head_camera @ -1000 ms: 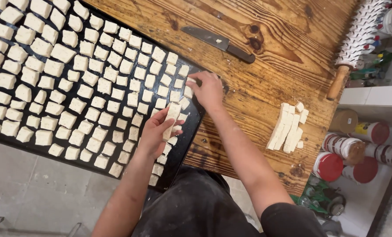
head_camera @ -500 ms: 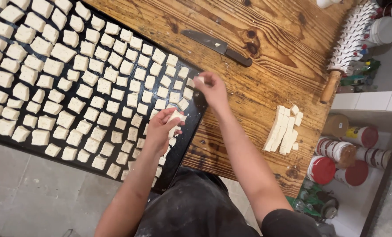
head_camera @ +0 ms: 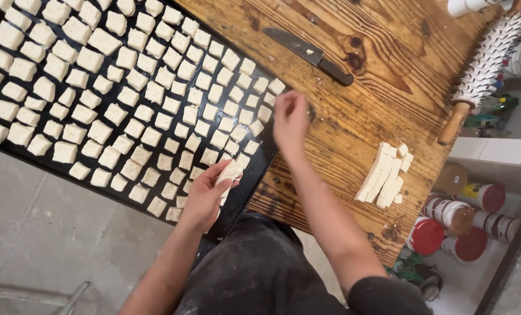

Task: Placing small pieces of dough onto a baking tray in organized rows

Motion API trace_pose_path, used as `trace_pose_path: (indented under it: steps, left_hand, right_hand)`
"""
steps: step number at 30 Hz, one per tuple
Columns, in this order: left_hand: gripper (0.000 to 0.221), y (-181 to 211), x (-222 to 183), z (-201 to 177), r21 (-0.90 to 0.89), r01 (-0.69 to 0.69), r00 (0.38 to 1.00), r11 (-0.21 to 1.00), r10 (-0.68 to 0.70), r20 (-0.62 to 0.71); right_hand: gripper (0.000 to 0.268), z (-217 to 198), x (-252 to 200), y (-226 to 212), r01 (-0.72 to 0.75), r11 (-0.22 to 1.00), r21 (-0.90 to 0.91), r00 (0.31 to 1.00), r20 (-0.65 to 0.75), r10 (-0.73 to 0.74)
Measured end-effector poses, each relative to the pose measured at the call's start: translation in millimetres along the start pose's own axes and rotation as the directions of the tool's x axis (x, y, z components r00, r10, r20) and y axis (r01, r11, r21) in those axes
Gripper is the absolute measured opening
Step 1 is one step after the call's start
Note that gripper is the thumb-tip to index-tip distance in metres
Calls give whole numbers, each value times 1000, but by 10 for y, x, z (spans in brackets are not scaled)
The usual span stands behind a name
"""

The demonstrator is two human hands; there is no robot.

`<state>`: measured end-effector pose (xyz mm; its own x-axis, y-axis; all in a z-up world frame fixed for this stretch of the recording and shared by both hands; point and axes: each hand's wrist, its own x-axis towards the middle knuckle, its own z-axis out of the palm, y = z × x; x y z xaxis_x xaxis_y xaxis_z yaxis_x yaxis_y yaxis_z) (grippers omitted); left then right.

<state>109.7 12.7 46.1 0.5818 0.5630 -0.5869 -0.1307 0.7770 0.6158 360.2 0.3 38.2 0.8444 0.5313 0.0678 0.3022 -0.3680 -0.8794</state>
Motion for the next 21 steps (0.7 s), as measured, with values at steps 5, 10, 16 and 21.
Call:
trace_pose_path:
  steps: [5,10,16,21]
  left_hand:
    - [46,-167,-310,-123,33,69,998,997,-70,11]
    - [45,-436,-651,-433,131,95,995,987,-98,21]
    - [47,-381,-1163,-651,-5,-61,994,998,60,-90]
    - [44,-399,-1473,-813,-141,-127,966,982,90,-244]
  right_hand:
    - [25,-367,-1105,-421,-150,982,115,796,604,51]
    - [13,-484,-1617,-47,-151,988,-38,790,596,144]
    - [25,-460,-1977,-146,-218,976,-3,696,701,157]
    - [20,-332,-2150,-341,237,969,-70,608,789,-91]
